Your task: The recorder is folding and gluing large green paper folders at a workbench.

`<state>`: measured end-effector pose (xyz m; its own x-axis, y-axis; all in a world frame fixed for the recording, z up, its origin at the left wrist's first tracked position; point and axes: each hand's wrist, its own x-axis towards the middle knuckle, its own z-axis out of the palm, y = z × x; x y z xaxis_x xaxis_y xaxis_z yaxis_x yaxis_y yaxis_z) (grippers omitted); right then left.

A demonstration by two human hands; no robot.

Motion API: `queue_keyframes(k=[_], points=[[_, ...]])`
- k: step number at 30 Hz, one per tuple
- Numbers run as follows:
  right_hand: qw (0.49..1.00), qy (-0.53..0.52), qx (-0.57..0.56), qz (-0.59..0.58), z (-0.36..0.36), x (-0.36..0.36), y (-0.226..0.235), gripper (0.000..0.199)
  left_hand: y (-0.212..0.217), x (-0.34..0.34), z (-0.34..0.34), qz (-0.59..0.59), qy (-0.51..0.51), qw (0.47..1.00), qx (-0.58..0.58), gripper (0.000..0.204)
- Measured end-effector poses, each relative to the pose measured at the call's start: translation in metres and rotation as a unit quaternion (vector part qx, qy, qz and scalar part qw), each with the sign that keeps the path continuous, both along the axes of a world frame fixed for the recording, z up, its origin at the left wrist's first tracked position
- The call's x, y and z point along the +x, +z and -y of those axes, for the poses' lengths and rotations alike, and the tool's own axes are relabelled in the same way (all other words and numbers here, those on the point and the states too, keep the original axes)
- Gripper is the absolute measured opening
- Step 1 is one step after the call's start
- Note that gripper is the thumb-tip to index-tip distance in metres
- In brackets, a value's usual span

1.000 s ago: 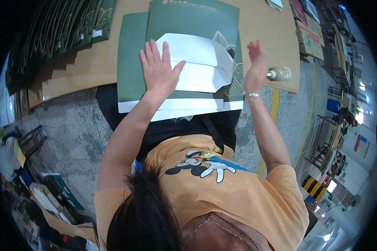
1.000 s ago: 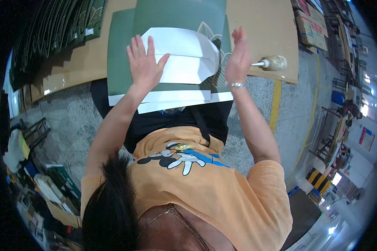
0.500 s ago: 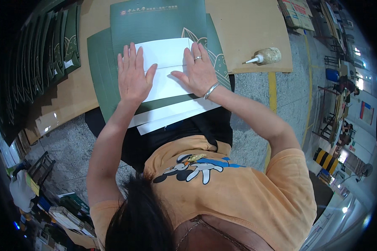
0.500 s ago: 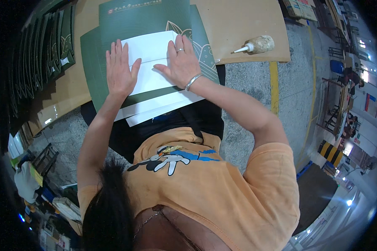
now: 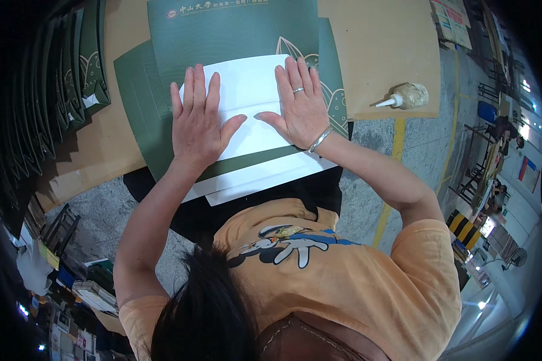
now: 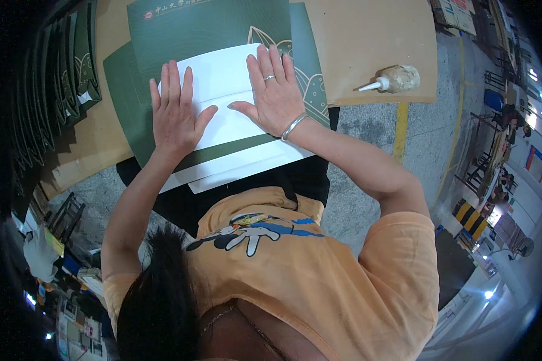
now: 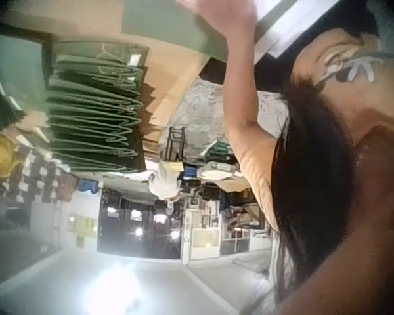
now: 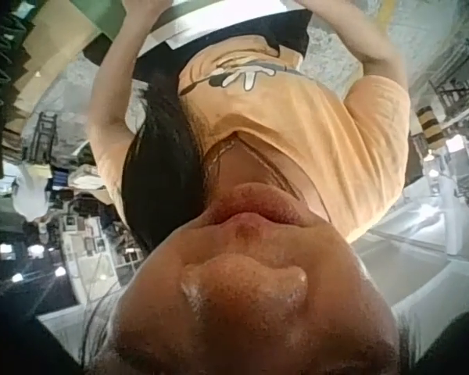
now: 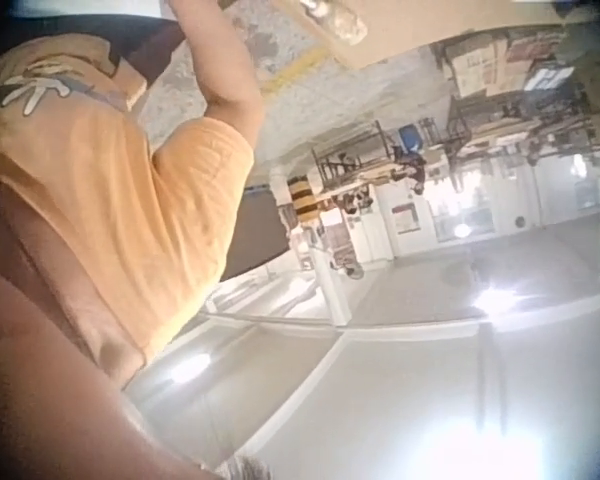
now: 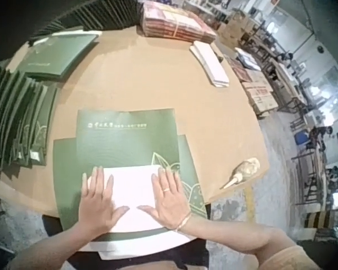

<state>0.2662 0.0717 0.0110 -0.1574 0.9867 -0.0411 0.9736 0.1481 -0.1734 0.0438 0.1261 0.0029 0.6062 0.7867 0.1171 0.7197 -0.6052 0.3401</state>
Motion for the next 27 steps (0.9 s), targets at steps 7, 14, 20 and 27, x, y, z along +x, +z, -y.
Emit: queue_keyframes(k=[7, 14, 20, 27], points=[[0.998, -0.001, 0.060, -0.027, 0.003, 0.003, 0.000, 0.077, -0.001, 0.001, 0.000, 0.040, -0.010, 0.999, 0.036, 0.071], [0.905, -0.157, 0.109, -0.380, -0.001, 0.017, 0.009, 0.040, 0.014, -0.030, -0.013, 0.363, 0.154, 0.910, -0.129, 0.044], [0.990, -0.066, -0.028, -0.122, -0.029, 0.055, 0.041, 0.032, 0.039, -0.044, -0.051, 0.090, 0.087, 0.979, -0.163, 0.030], [0.970, -0.034, -0.238, 0.021, -0.083, 0.047, 0.049, 0.030, 0.050, -0.027, -0.087, -0.097, 0.069, 0.944, -0.308, 0.012]])
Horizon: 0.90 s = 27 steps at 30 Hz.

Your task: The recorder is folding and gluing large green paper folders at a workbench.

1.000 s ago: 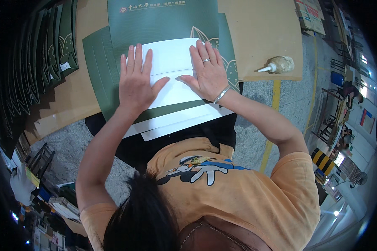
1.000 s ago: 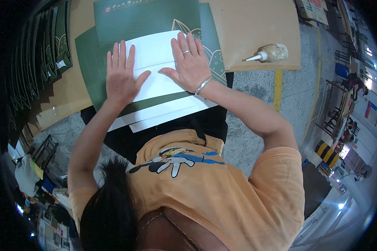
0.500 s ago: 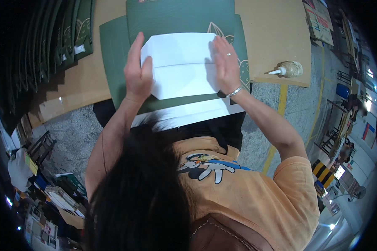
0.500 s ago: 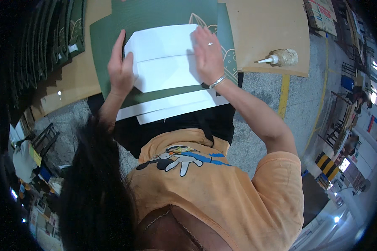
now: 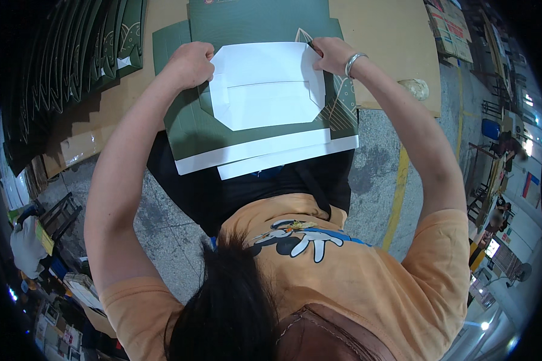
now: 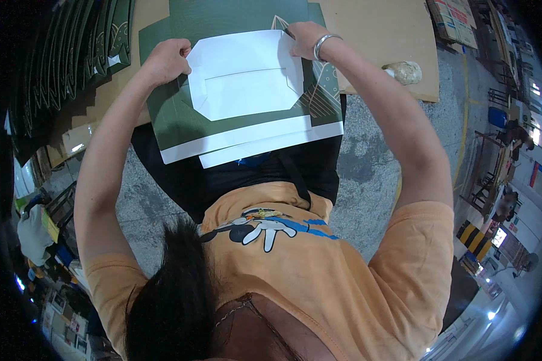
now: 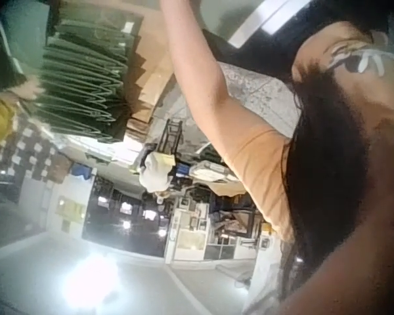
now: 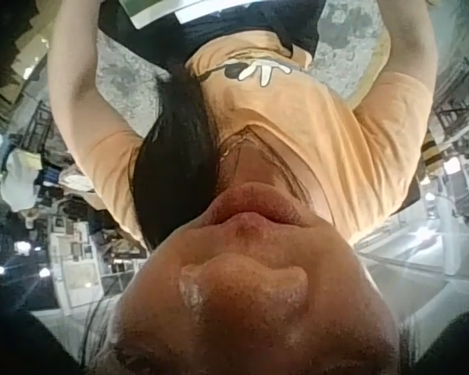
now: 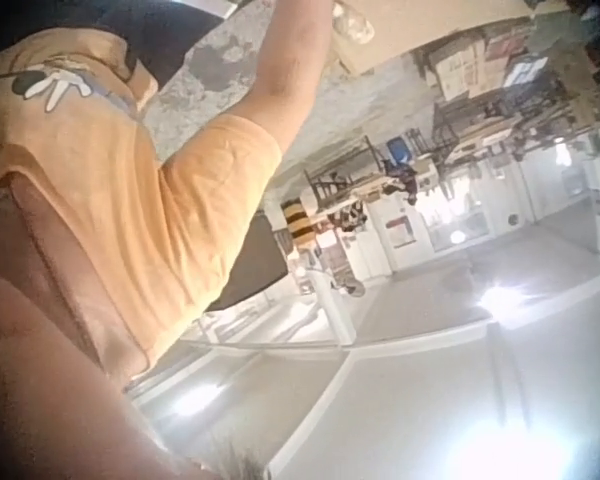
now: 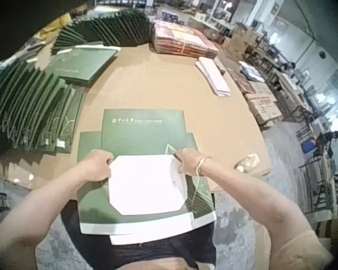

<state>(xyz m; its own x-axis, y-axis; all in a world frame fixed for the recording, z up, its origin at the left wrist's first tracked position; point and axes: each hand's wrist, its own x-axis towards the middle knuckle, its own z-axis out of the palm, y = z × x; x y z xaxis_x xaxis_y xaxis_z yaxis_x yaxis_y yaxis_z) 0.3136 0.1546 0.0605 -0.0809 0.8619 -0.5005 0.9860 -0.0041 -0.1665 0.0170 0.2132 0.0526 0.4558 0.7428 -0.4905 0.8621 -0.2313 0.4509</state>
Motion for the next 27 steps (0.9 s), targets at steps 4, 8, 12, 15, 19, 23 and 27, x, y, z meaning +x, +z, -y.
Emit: queue_keyframes(k=[4, 8, 12, 15, 19, 23, 27], points=[[0.994, 0.078, 0.070, 0.008, 0.010, 0.004, -0.014, 0.028, -0.010, -0.011, 0.007, 0.065, -0.004, 0.997, 0.036, 0.019], [0.995, 0.048, 0.050, -0.067, 0.010, 0.009, -0.001, 0.025, -0.015, -0.023, 0.016, 0.164, 0.035, 0.986, 0.016, 0.017], [0.998, 0.038, -0.030, -0.036, 0.004, 0.009, 0.008, 0.020, -0.014, -0.023, 0.009, 0.146, -0.016, 0.989, -0.029, 0.010], [0.975, 0.138, 0.167, -0.041, 0.027, 0.013, -0.017, 0.018, -0.013, -0.017, 0.031, 0.126, -0.108, 0.975, 0.150, 0.004], [0.962, 0.089, 0.253, 0.055, 0.101, -0.010, -0.027, 0.035, -0.026, -0.023, 0.087, 0.114, -0.174, 0.929, 0.306, 0.010], [0.938, 0.102, 0.297, 0.143, 0.131, -0.027, -0.026, 0.047, -0.023, -0.018, 0.134, 0.118, -0.135, 0.897, 0.405, 0.046], [0.954, 0.110, 0.233, 0.154, 0.117, -0.064, -0.021, 0.054, -0.034, -0.010, 0.149, 0.075, -0.110, 0.928, 0.348, 0.055]])
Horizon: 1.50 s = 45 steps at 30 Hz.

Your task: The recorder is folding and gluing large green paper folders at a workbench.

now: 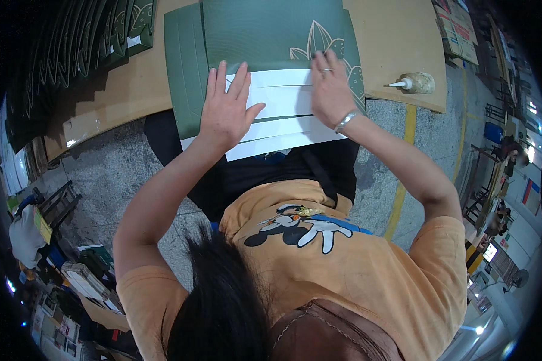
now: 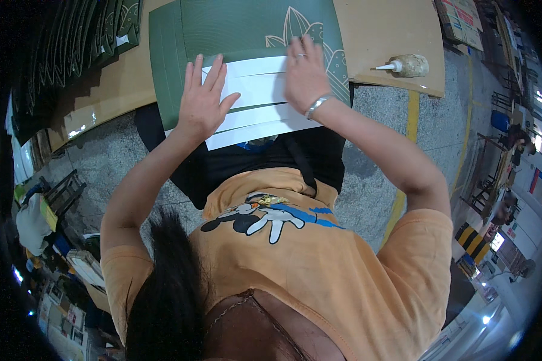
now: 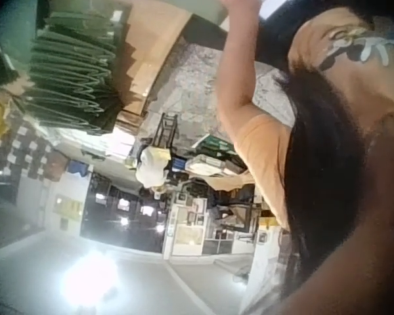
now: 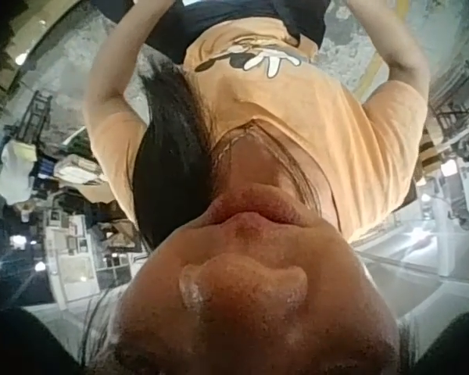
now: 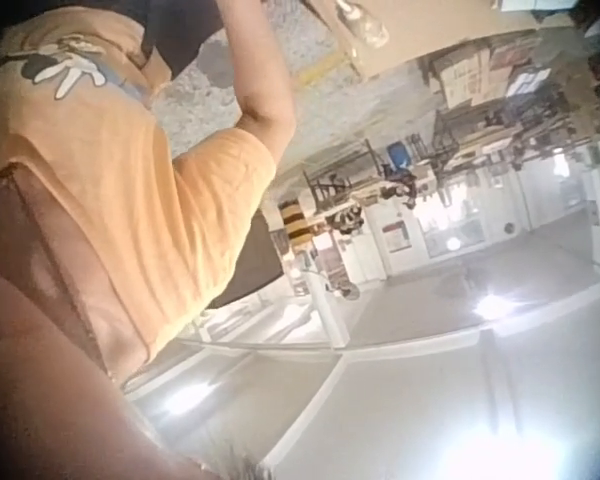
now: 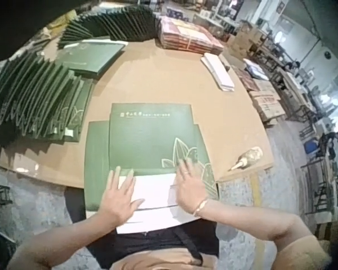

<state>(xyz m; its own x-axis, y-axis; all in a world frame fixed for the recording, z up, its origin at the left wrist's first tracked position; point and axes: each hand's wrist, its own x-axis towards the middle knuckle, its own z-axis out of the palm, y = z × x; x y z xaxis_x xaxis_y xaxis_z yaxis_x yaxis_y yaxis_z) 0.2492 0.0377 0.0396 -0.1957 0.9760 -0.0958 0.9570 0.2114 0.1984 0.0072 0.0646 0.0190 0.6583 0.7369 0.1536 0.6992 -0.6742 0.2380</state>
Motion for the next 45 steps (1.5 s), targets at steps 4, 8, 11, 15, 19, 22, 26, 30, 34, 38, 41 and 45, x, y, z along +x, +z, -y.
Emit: queue_keyframes(k=[4, 8, 11, 15, 19, 22, 26, 30, 34, 38, 41, 45], points=[[0.963, 0.096, -0.001, -0.251, -0.012, -0.051, -0.027, 0.059, -0.017, -0.004, -0.006, 0.049, -0.011, 0.998, -0.028, 0.057], [0.974, 0.060, 0.004, -0.218, -0.006, -0.055, -0.033, 0.061, -0.005, -0.009, -0.006, -0.003, 0.004, 1.000, -0.009, 0.055], [0.986, 0.044, -0.010, -0.160, 0.004, -0.004, -0.028, 0.063, -0.003, -0.017, -0.002, 0.017, 0.013, 0.999, -0.030, 0.055], [0.992, 0.021, -0.016, -0.125, 0.004, 0.018, -0.024, 0.062, -0.010, -0.017, -0.003, 0.047, 0.019, 0.999, -0.015, 0.057], [0.990, 0.011, -0.001, -0.141, 0.009, 0.021, -0.030, 0.062, -0.009, -0.011, -0.004, 0.029, 0.022, 0.999, -0.034, 0.059], [0.989, 0.013, 0.018, -0.147, 0.011, 0.019, -0.033, 0.062, -0.010, -0.010, -0.002, 0.019, 0.029, 0.999, -0.037, 0.059], [0.987, 0.022, 0.050, -0.148, 0.010, 0.020, -0.039, 0.061, -0.014, -0.008, -0.001, 0.036, 0.037, 0.999, 0.005, 0.060], [0.983, 0.031, 0.087, -0.158, 0.007, 0.020, -0.041, 0.060, -0.004, -0.009, -0.002, -0.001, 0.038, 0.999, -0.005, 0.055], [0.977, 0.044, 0.085, -0.188, 0.005, 0.029, -0.033, 0.054, -0.001, -0.019, -0.005, 0.011, 0.032, 0.999, -0.040, 0.052], [0.898, -0.052, 0.187, -0.394, 0.020, 0.042, 0.002, 0.041, 0.009, -0.038, 0.003, 0.078, 0.035, 0.996, 0.023, 0.056], [0.910, -0.057, 0.187, -0.366, 0.037, 0.054, 0.007, 0.038, 0.008, -0.037, 0.011, 0.134, 0.051, 0.990, 0.011, 0.056], [0.963, 0.014, 0.070, -0.259, 0.059, 0.060, -0.007, 0.057, 0.007, -0.035, 0.017, 0.141, 0.026, 0.989, -0.044, 0.051]])
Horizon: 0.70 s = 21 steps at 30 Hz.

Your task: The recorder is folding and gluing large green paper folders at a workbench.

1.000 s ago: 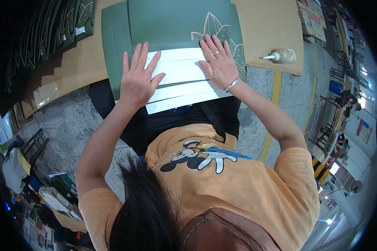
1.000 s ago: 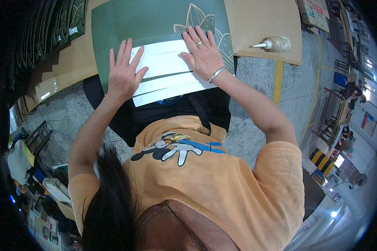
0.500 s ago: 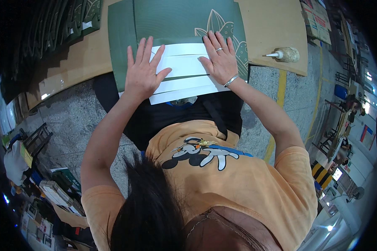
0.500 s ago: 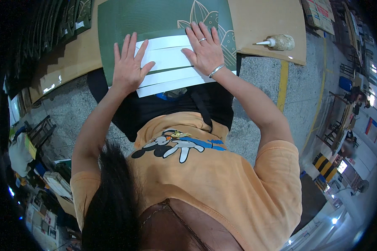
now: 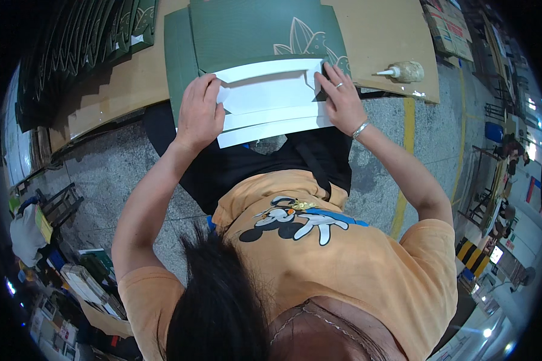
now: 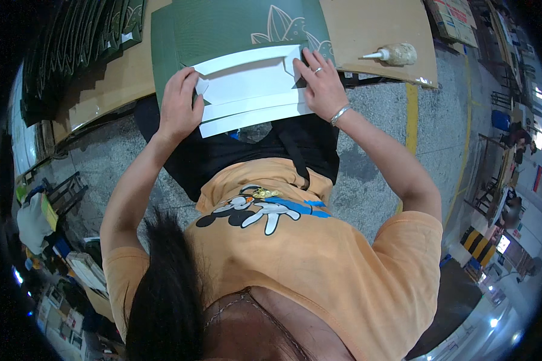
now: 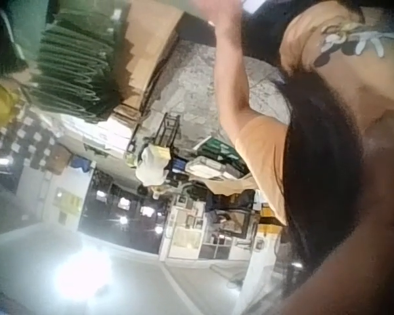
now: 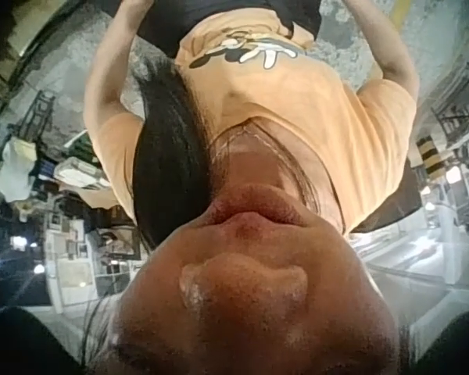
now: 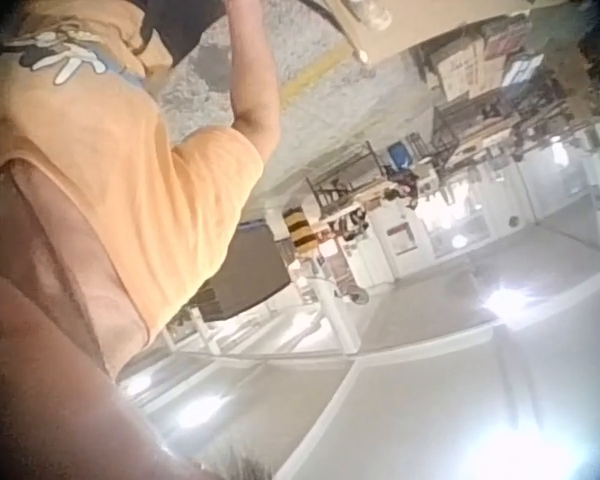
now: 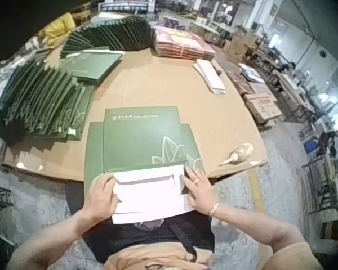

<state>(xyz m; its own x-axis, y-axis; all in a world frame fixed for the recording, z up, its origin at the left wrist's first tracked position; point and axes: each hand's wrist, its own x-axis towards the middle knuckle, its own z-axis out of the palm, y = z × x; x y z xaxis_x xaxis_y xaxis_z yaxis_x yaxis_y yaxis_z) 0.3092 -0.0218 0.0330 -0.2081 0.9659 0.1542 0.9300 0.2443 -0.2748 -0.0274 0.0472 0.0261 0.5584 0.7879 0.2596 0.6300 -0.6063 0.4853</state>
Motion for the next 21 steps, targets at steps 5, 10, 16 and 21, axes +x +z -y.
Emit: queue_keyframes(k=[5, 10, 16, 21], points=[[0.989, 0.025, -0.081, 0.124, 0.026, -0.005, 0.007, 0.071, 0.019, -0.003, 0.034, -0.067, -0.048, 0.997, 0.008, 0.053], [0.996, 0.014, -0.031, 0.078, 0.042, -0.010, 0.003, 0.067, 0.004, -0.004, 0.050, -0.072, -0.020, 0.997, 0.018, 0.054], [0.999, 0.028, 0.002, 0.045, 0.029, -0.008, 0.005, 0.064, 0.009, -0.014, 0.035, -0.024, -0.039, 0.997, 0.055, 0.043], [0.999, 0.024, 0.012, 0.041, 0.022, -0.009, 0.005, 0.059, 0.012, -0.013, 0.017, -0.036, -0.041, 0.996, 0.063, 0.031]])
